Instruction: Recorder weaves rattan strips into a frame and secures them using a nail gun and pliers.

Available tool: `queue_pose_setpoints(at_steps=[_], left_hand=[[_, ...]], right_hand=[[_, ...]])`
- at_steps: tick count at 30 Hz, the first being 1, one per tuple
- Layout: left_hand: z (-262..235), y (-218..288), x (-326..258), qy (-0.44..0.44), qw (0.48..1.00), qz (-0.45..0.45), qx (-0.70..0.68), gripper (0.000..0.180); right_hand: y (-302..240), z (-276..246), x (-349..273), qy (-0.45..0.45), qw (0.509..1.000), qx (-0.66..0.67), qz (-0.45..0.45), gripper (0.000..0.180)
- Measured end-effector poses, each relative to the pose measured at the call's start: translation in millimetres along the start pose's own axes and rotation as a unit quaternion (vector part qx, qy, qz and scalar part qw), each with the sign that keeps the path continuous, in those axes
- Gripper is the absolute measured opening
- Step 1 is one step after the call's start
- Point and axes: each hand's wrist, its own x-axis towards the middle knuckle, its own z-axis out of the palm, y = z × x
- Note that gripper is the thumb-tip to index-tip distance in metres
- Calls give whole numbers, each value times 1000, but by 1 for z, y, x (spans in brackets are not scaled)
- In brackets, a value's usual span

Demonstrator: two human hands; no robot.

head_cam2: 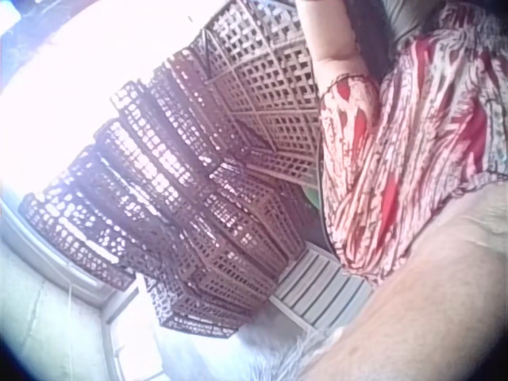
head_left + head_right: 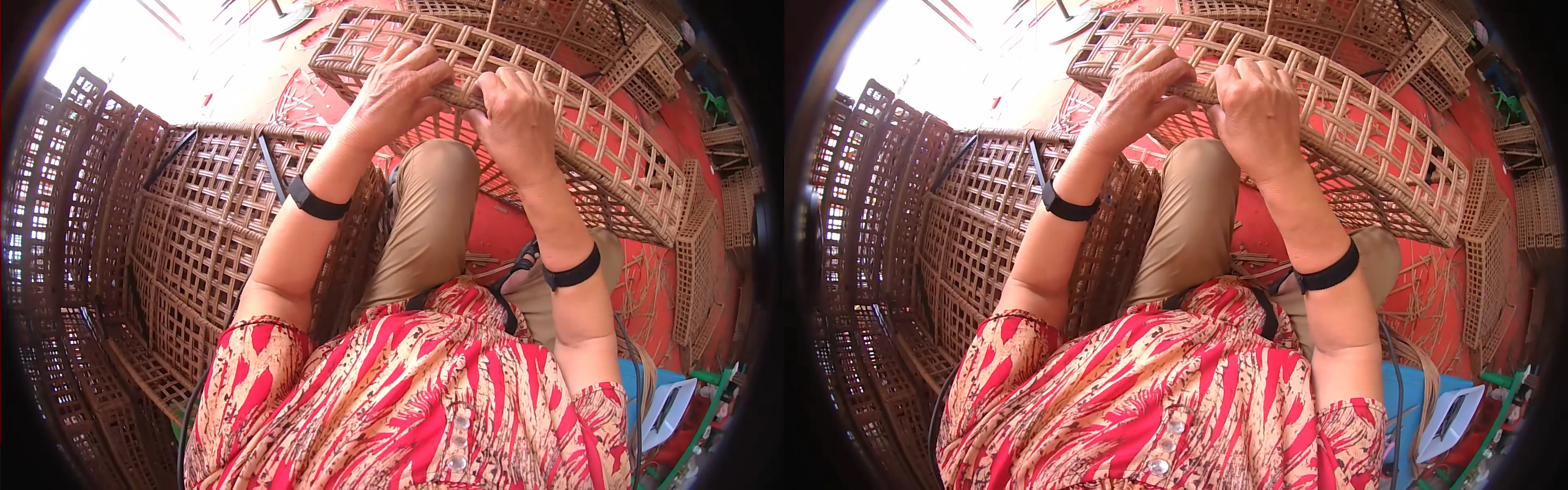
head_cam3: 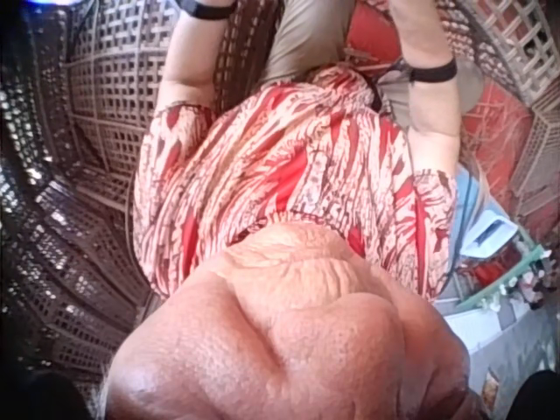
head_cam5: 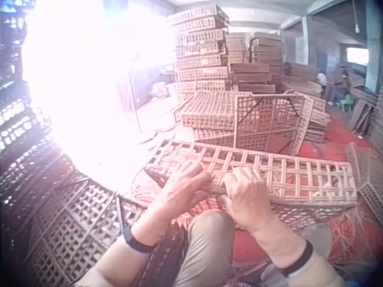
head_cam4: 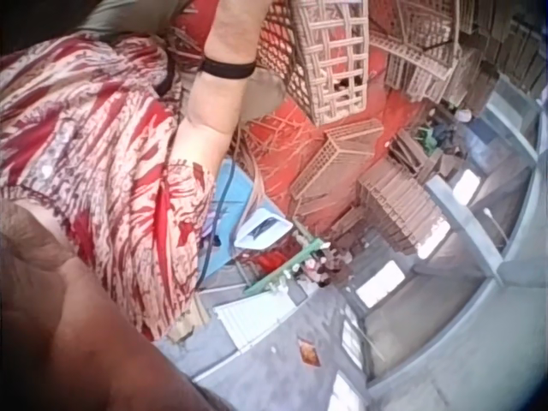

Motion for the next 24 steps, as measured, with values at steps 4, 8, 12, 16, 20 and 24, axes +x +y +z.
queue_pose_setpoints(at_steps=[4,8,12,16,20,24], left_hand=[[5,3,-10,25,999,9,25,28],[10,4,-17,41,999,11,34,35],[2,-7,-27,88,992,-84,12,43],[-9,-20,-36,41,992,-94,70,42],[-9,-21,-34,43,989,-106,92,45],[-11,-26,-33,45,987,-106,111,41]], right_hand=[[2,6,-10,20,999,1,-33,22],[5,13,-24,89,994,-22,-61,19],[6,-11,-39,81,995,50,-19,35],[40,-54,-88,62,995,-13,71,52],[79,-101,-131,17,983,-134,126,54],[104,-121,-149,6,979,-150,136,50]])
